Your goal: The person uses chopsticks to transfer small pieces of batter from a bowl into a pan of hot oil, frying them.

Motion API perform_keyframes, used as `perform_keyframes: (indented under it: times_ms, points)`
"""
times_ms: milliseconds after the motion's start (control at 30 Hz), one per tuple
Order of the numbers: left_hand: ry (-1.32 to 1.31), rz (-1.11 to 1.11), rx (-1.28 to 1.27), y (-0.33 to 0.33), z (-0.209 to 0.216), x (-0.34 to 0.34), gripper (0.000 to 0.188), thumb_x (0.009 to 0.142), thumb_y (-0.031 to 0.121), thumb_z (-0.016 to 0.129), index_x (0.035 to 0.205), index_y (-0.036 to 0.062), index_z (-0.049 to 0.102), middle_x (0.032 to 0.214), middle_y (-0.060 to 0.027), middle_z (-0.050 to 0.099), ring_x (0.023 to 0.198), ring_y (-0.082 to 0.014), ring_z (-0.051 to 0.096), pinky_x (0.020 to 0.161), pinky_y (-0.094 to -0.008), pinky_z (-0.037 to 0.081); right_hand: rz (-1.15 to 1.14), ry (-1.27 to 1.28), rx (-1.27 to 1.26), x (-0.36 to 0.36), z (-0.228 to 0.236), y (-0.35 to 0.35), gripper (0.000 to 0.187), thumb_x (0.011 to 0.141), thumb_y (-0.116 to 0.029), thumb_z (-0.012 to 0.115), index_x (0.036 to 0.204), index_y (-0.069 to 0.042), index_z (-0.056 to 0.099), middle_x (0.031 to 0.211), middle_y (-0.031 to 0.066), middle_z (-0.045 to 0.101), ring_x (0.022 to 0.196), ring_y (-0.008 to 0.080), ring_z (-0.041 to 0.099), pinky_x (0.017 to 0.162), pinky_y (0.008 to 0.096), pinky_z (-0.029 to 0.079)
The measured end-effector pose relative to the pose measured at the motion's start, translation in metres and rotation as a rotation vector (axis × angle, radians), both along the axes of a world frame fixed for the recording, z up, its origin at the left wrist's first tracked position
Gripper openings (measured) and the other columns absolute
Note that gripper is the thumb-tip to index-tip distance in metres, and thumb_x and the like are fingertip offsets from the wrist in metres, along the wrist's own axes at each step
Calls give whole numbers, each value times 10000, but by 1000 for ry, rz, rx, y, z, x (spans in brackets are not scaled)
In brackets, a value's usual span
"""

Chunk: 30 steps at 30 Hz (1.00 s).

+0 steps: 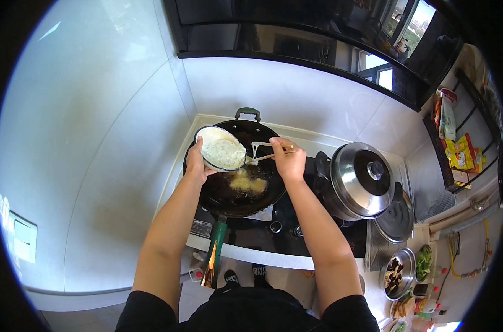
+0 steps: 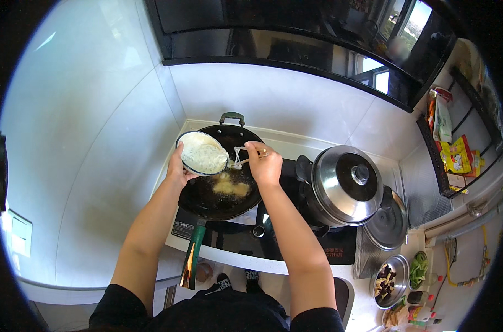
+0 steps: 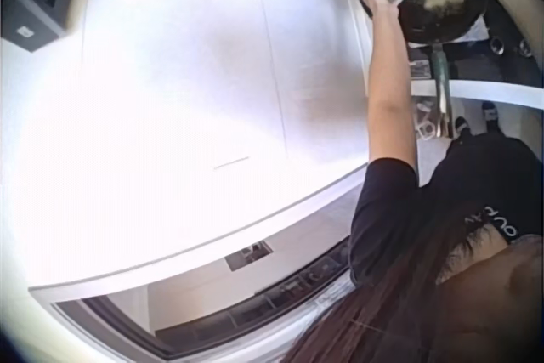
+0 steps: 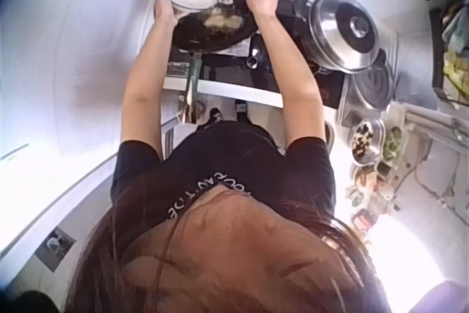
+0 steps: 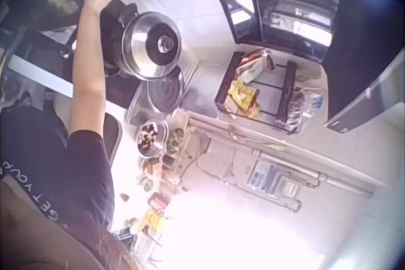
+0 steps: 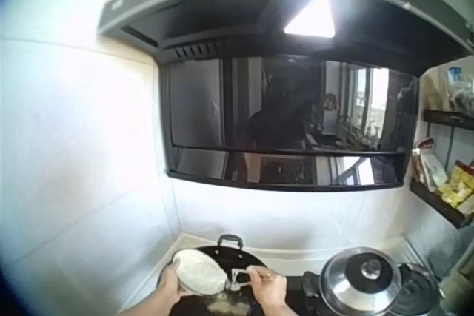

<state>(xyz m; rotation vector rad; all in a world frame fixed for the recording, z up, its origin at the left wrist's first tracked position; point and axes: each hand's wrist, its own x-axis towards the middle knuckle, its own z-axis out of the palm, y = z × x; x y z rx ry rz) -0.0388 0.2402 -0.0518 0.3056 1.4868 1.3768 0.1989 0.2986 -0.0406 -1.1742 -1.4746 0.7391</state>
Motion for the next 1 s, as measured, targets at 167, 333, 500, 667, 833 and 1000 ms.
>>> perform_keyframes:
  times_ms: [167,333,500,667,833,1000]
  points:
    - [-17,11,-3,-5,2,2,760,858,654,441,1356,82,399,1268,-180,527,1090,-321,572,885,-510,464,-19,23,-185,-20,-17,13,236,815,-275,708,871,-45,722,729,131,689,639,221,678,631,326,527]
    - [-45,6,16,-5,1,-2,767,857,661,433,1356,80,398,1263,-183,531,1068,-315,588,888,-509,470,-143,156,-57,-30,-26,21,318,855,-300,667,807,12,703,625,115,665,576,199,662,600,314,518]
    - [-53,34,24,-4,-1,-7,758,867,653,429,1362,81,394,1279,-178,522,1095,-317,578,901,-516,464,-203,94,78,-26,-29,27,299,859,-243,676,804,51,689,641,92,660,559,148,641,553,282,528]
    - [-71,51,49,-6,5,-4,744,874,642,432,1370,89,387,1297,-172,510,1113,-325,571,911,-528,457,-160,229,105,-28,-10,25,269,863,-192,680,838,76,677,686,80,663,569,115,626,529,256,536]
    - [-122,65,104,-2,5,-5,724,879,623,445,1372,97,384,1310,-164,500,1132,-335,562,936,-541,444,-88,382,48,-42,3,25,258,865,-179,680,870,78,666,721,85,662,587,119,624,537,248,538]
    - [-163,141,136,-5,7,-9,717,877,617,456,1372,103,386,1321,-158,492,1136,-332,558,937,-543,442,-32,538,-34,-53,17,20,276,872,-202,682,884,73,652,760,96,663,610,143,639,547,253,544]
